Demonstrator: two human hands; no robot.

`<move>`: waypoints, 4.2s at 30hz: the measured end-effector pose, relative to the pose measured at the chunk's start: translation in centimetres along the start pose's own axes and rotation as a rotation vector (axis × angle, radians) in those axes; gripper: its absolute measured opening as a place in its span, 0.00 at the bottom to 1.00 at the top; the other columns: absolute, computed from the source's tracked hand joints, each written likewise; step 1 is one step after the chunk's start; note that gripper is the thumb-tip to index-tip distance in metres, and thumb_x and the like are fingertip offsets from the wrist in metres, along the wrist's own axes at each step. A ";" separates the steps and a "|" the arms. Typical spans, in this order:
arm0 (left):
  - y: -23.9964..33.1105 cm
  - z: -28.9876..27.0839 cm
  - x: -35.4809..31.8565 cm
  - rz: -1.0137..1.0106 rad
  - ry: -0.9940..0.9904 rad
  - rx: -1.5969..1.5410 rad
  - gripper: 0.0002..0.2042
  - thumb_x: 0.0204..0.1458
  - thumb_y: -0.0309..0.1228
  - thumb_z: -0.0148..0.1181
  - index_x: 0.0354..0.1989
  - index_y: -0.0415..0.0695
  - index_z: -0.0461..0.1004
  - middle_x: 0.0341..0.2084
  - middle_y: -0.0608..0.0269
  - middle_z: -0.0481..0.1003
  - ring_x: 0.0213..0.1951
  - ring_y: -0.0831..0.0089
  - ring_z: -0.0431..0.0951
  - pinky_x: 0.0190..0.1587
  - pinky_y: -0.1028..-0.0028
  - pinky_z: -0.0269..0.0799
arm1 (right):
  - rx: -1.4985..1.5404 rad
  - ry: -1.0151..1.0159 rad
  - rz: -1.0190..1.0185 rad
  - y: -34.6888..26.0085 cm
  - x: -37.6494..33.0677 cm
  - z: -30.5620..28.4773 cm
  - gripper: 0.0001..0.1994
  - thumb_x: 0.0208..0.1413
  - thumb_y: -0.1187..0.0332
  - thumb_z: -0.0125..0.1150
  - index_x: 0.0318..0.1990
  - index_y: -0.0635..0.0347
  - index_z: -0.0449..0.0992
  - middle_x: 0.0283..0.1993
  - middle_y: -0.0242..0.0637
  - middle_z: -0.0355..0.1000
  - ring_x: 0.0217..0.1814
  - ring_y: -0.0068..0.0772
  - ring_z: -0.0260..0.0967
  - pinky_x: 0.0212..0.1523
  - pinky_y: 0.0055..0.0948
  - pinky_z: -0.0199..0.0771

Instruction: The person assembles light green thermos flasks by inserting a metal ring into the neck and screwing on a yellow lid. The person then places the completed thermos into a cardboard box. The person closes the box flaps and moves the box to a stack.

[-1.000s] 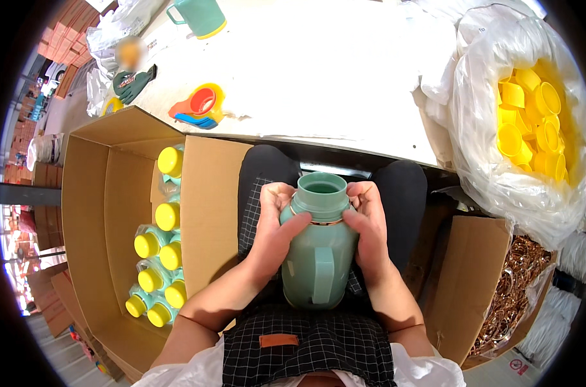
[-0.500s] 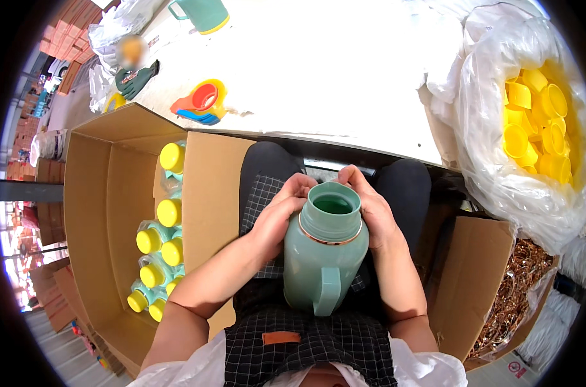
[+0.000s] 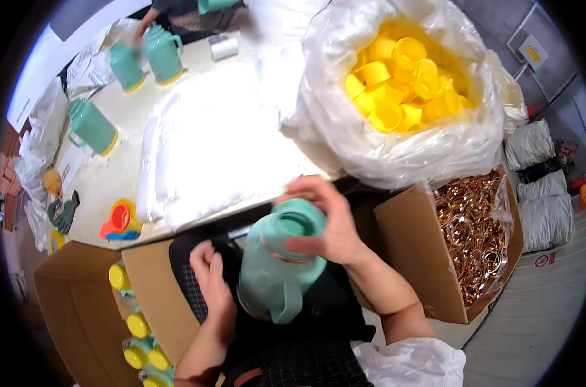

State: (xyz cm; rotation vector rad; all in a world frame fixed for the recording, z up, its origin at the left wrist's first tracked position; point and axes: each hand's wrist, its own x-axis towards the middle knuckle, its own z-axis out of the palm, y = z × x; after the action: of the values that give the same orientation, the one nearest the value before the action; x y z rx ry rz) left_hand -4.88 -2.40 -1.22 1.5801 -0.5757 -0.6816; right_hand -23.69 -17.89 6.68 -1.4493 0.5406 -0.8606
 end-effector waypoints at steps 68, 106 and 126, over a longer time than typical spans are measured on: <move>-9.3 -5.4 1.9 -0.533 -0.710 -0.184 0.25 0.52 0.22 0.63 0.61 0.47 0.67 0.47 0.65 0.75 0.49 0.72 0.76 0.50 0.69 0.75 | 0.154 0.203 -0.019 14.3 8.5 -1.1 0.27 0.63 0.59 0.59 0.65 0.62 0.64 0.60 0.40 0.65 0.62 0.31 0.62 0.64 0.29 0.60; -9.7 -6.1 1.6 -0.550 -0.532 -0.496 0.11 0.58 0.22 0.54 0.47 0.46 0.69 0.30 0.67 0.73 0.29 0.78 0.74 0.31 0.76 0.71 | 0.017 0.275 -0.113 15.4 8.1 -1.6 0.26 0.71 0.55 0.42 0.64 0.68 0.67 0.61 0.42 0.69 0.63 0.34 0.65 0.66 0.31 0.60; -2.2 -10.1 -0.8 -0.159 -0.397 0.162 0.13 0.61 0.21 0.50 0.52 0.47 0.67 0.29 0.68 0.69 0.22 0.84 0.67 0.25 0.81 0.66 | -0.807 -0.071 -0.158 9.0 -11.8 0.0 0.31 0.41 0.73 0.73 0.57 0.59 0.73 0.62 0.46 0.66 0.65 0.52 0.64 0.63 0.47 0.66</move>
State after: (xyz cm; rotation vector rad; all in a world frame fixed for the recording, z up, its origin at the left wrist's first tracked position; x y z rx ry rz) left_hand 1.70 5.44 -2.63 1.6629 -0.8182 -1.1055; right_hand -29.26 -9.50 -4.23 -2.2701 0.7749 -0.7367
